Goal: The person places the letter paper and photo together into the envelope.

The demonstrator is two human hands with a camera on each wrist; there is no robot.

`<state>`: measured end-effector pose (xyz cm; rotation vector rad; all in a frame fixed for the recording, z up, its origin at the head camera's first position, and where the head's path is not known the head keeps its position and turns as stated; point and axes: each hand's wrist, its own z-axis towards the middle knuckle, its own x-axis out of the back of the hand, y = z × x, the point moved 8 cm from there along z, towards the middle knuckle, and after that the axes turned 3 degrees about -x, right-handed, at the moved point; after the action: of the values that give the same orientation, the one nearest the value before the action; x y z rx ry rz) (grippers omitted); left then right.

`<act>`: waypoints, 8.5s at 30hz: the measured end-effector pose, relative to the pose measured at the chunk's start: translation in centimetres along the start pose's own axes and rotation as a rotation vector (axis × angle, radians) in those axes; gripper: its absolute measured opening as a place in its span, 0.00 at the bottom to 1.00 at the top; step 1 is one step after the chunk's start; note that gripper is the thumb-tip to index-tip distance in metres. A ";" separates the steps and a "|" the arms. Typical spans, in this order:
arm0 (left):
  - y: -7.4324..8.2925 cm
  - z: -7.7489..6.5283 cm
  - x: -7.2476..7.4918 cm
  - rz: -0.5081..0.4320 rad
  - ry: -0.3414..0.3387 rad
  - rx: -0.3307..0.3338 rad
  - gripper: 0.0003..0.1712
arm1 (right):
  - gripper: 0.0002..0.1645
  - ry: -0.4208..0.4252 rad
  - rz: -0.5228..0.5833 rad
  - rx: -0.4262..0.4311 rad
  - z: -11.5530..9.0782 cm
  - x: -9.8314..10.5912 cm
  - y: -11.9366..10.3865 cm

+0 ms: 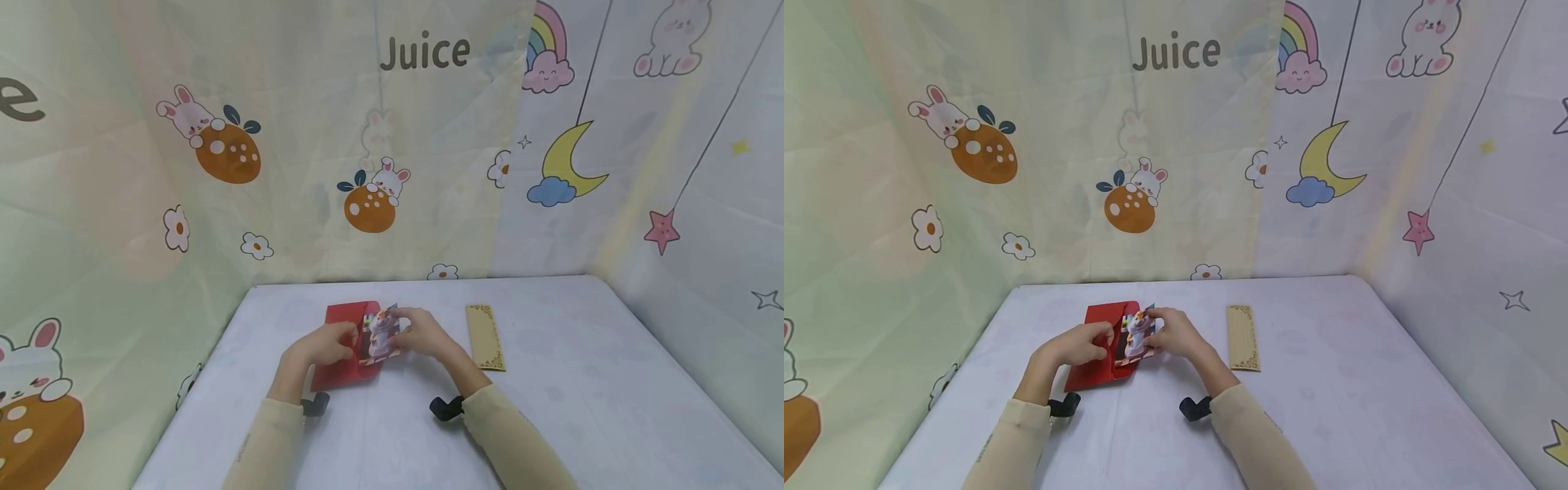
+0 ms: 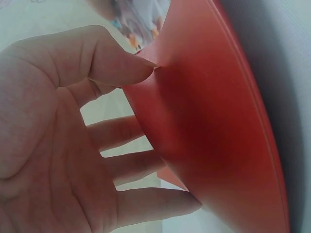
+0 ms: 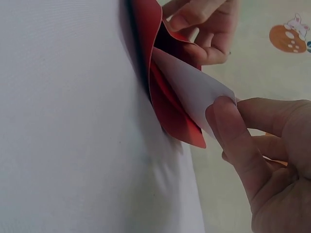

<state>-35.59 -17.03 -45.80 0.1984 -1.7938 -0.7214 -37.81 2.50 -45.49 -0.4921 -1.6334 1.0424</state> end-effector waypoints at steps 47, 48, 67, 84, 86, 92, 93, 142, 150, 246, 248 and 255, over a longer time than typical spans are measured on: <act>-0.3 0.2 0.0 -0.003 0.003 -0.008 0.10 | 0.47 -0.116 0.030 0.051 0.3 -3.9 -0.9; -0.3 0.2 0.0 -0.005 0.003 -0.008 0.10 | 0.48 -0.115 0.023 0.050 0.3 -3.9 -0.9; -0.3 0.3 -0.1 -0.003 -0.002 -0.017 0.11 | 0.44 -0.106 -0.084 0.161 0.5 -4.8 -2.1; -0.1 0.1 -0.1 -0.003 -0.002 -0.012 0.09 | 0.44 -0.114 -0.130 0.179 0.8 -5.3 -2.0; -0.1 0.1 -0.1 -0.003 -0.002 -0.014 0.09 | 0.43 -0.116 -0.126 0.177 0.7 -5.3 -2.0; -0.1 0.3 -0.1 0.009 0.006 -0.055 0.09 | 0.41 -0.123 -0.137 0.198 0.7 -5.6 -2.2; -0.1 0.3 -0.1 0.011 0.008 -0.063 0.09 | 0.41 -0.125 -0.140 0.205 0.7 -5.6 -2.3; -0.2 0.4 -0.1 0.010 0.006 -0.069 0.10 | 0.32 -0.199 -0.058 0.176 1.0 -7.5 -3.0; -0.3 0.5 -0.1 0.015 0.002 -0.074 0.11 | 0.41 -0.212 0.017 0.129 1.2 -8.0 -2.5; -0.4 0.1 -0.2 -0.075 -0.004 0.017 0.14 | 0.44 0.089 -0.125 -0.037 0.4 4.4 3.1; -0.4 0.1 -0.2 -0.071 -0.002 0.019 0.14 | 0.44 0.090 -0.116 -0.048 0.3 4.7 3.2; -0.5 0.1 -0.2 -0.073 0.003 0.021 0.15 | 0.44 0.094 -0.116 -0.052 0.0 5.3 3.3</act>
<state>-35.71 -17.30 -46.23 0.2797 -1.7999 -0.7535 -40.22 8.30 -45.25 -0.4681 -1.5892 0.8805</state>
